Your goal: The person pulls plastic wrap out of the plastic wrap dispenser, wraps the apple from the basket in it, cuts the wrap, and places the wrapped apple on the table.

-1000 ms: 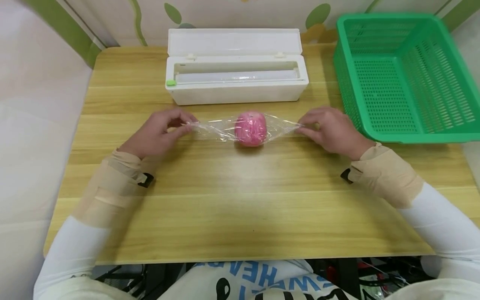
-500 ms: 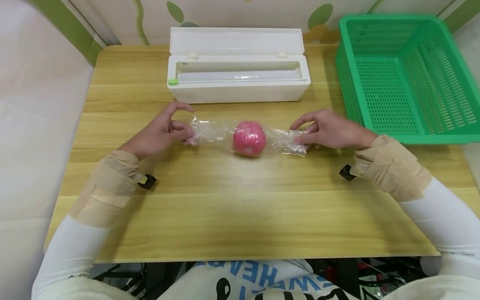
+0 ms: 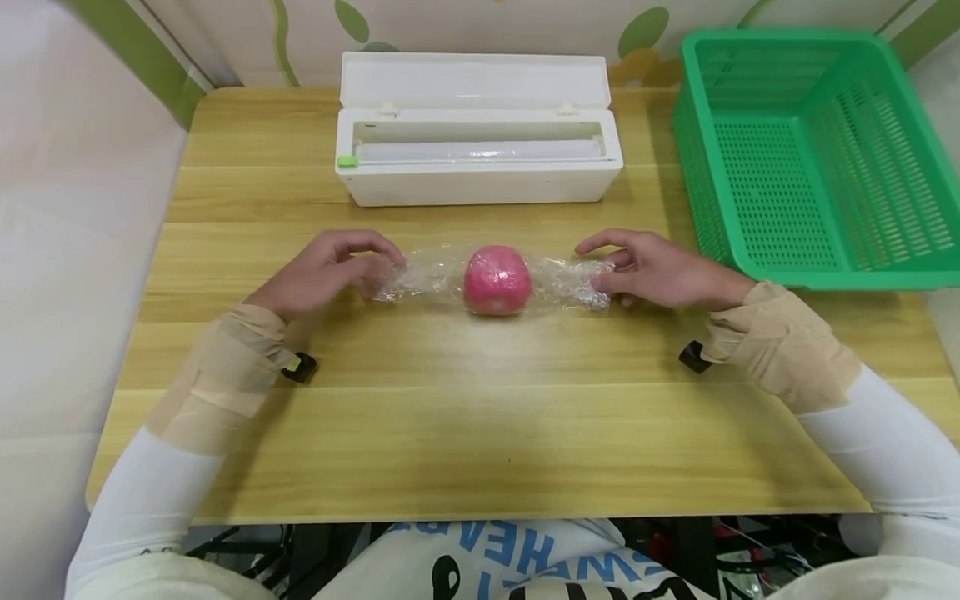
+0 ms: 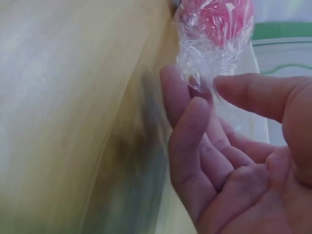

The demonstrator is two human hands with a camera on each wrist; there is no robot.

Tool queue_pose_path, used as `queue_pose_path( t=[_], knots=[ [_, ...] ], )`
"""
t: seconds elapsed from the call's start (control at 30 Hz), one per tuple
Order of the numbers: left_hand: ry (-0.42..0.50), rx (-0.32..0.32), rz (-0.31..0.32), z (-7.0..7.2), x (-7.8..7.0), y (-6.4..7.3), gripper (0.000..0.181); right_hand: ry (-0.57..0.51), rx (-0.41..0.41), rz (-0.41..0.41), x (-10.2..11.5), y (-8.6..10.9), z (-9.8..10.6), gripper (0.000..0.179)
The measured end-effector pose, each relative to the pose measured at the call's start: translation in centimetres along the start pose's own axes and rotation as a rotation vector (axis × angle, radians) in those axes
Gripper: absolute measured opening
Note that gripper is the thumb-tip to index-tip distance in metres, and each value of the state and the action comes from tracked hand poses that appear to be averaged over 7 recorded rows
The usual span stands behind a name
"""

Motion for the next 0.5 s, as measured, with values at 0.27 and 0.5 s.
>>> queue_pose_path(
  t=[0.27,0.5],
  knots=[
    [-0.050,-0.176,0.157,-0.7,-1.3,-0.2,0.033,-0.071,-0.069,0.026,-0.3,0.1,0.1,0.040],
    [-0.021,-0.228,0.211,-0.7,-0.9,-0.5,0.034,-0.148,-0.143,0.061,-0.5,-0.3,0.2,0.038]
  ],
)
Point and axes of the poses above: each hand's wrist, its own y-axis away from the middle knuckle, its own z-axis out of the back of the hand, x = y × z, the point moved 3 cm from there along -y, towards the middle knuckle, and after that the axes turned 10 degrees about -y, right-handed, at the moved point
